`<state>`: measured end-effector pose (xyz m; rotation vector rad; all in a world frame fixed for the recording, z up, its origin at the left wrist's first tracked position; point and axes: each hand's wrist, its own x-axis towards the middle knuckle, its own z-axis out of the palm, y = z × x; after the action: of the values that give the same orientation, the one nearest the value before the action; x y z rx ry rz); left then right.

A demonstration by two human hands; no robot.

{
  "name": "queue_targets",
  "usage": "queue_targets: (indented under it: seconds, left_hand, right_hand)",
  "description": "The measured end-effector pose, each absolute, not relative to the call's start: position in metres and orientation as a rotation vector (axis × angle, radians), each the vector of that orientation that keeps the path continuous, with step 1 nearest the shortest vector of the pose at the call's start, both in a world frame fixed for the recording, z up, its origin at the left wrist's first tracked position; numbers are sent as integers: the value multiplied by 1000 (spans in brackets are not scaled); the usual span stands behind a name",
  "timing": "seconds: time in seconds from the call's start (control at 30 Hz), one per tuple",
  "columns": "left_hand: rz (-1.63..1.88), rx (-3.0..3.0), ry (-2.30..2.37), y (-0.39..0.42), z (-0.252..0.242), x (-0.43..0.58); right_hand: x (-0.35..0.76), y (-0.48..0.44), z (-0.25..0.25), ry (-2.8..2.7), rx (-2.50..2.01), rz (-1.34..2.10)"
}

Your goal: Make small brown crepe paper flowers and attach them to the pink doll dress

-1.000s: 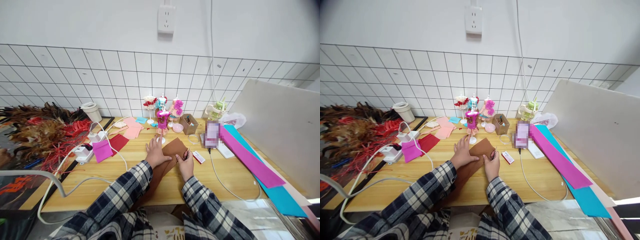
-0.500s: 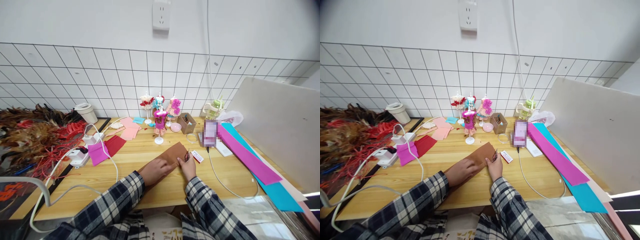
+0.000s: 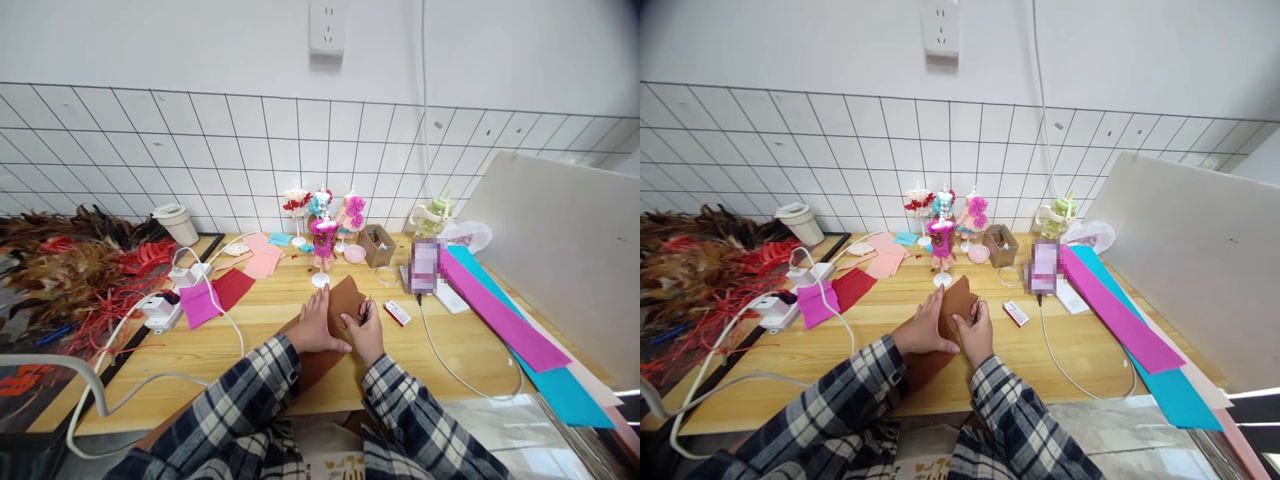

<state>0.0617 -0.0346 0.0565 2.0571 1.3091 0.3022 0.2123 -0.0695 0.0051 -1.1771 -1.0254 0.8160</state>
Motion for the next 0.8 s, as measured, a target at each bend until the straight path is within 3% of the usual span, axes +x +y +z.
queue_targets:
  seconds: [0.2,0.43,0.8]
  left_hand:
    - [512,1691,1182,-26,31,62]
    - [151,1334,916,4,33,42]
    - [71,1348,785,7,41,32]
  right_hand:
    - [221,-71,8,-990,-1176,840]
    - [223,-68,6,-948,-1127,915]
    - [219,-70,3,-956,-1046,1018]
